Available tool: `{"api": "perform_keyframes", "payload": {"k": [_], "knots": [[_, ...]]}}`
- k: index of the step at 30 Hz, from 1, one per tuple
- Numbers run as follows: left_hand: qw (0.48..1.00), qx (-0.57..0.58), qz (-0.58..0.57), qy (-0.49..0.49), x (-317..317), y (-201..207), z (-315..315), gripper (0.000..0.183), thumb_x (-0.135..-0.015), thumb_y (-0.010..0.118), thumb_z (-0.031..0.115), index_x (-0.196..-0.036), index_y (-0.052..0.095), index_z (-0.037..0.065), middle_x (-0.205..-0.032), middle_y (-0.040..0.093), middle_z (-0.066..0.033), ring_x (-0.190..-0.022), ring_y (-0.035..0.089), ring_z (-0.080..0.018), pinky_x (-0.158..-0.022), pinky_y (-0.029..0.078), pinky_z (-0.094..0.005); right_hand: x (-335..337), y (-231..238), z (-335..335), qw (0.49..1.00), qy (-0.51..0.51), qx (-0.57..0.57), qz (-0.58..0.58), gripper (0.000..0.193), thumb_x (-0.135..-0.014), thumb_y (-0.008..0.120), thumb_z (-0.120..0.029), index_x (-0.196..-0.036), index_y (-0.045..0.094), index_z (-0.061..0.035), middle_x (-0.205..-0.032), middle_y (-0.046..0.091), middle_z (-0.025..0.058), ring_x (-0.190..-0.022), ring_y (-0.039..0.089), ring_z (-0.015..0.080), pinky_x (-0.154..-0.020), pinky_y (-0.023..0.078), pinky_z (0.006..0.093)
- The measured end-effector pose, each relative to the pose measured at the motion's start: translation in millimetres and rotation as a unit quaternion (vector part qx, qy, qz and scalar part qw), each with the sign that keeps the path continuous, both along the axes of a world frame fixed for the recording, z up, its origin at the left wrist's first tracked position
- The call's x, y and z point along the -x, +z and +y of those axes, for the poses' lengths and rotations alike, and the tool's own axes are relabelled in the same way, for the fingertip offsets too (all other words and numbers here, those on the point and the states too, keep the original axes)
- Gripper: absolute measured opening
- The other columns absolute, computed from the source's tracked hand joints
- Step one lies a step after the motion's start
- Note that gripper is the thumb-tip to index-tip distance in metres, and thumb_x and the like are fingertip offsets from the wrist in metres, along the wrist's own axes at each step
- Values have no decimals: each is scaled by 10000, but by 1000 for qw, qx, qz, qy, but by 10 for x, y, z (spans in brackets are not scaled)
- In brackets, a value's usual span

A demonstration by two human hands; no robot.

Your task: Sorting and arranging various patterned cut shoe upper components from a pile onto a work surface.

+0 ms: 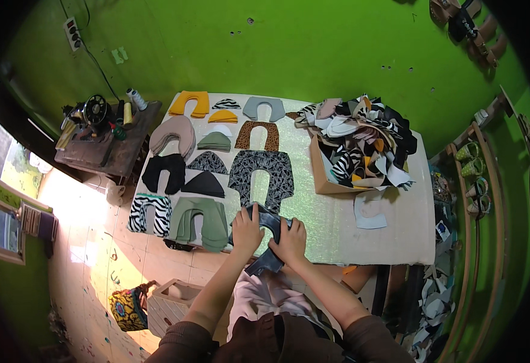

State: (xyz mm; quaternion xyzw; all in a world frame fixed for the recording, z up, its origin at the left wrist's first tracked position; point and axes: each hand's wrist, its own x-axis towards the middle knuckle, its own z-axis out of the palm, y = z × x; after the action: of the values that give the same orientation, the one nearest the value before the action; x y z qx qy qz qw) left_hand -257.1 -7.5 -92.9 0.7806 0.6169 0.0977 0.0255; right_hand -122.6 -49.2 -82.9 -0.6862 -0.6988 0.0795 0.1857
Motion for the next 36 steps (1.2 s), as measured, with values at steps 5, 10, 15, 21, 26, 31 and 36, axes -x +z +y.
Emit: {"api": "perform_keyframes", "payload": {"k": [5,10,15,21,26,31,36], "knots": [[998,-42,13,43,-28,-8,-106,754,-608,686,321,-1244,392,44,-985,473,-162,-858,484,-272,-734,412,-350,-67,11,60,999,22,26,-7,603,-591,652,-258,-1125,475,-37,-1054,435,208,-999,410,384,-831,372,459],[997,-36,28,59,-84,-58,-226,718,-671,649,322,-1265,367,34,-985,496,-183,-877,492,-293,-739,409,-364,-213,-27,149,998,63,3,12,590,-582,637,-206,-1122,475,-34,-1039,453,204,-986,430,371,-850,403,425],[989,-66,54,123,-44,-147,-273,662,-672,646,330,-1234,418,64,-1000,496,-170,-826,496,-262,-725,405,-340,-182,-68,235,993,103,-36,54,571,-609,634,-180,-1131,472,-16,-1089,442,215,-1061,416,376,-894,377,437],[989,-108,78,69,-25,-134,-246,558,-744,567,264,-1256,414,106,-1253,393,-213,-1065,442,-324,-873,380,-382,-160,-198,203,996,58,-71,13,564,-646,630,-198,-1154,467,-15,-1188,412,232,-1150,369,372,-949,324,451],[992,-104,75,0,28,-83,-193,509,-750,524,175,-1244,431,92,-1325,338,-188,-1210,336,-316,-964,301,-425,-67,-155,174,995,23,-96,-26,547,-669,614,-205,-1161,468,-16,-1227,390,225,-1181,338,365,-982,266,476],[991,-96,58,-78,70,-110,-159,529,-747,511,154,-1261,407,84,-1345,331,-140,-1232,319,-279,-985,275,-437,-16,-217,124,991,27,-115,-69,547,-700,598,-187,-1192,426,-21,-1253,379,210,-1211,313,354,-986,230,526],[995,-44,65,-68,93,-91,-173,511,-791,468,197,-1281,384,81,-1378,290,-111,-1275,264,-252,-1020,229,-434,74,-82,61,994,12,-104,-41,532,-790,515,-256,-1255,381,-36,-1301,350,198,-1243,286,332,-1004,176,543]]}}
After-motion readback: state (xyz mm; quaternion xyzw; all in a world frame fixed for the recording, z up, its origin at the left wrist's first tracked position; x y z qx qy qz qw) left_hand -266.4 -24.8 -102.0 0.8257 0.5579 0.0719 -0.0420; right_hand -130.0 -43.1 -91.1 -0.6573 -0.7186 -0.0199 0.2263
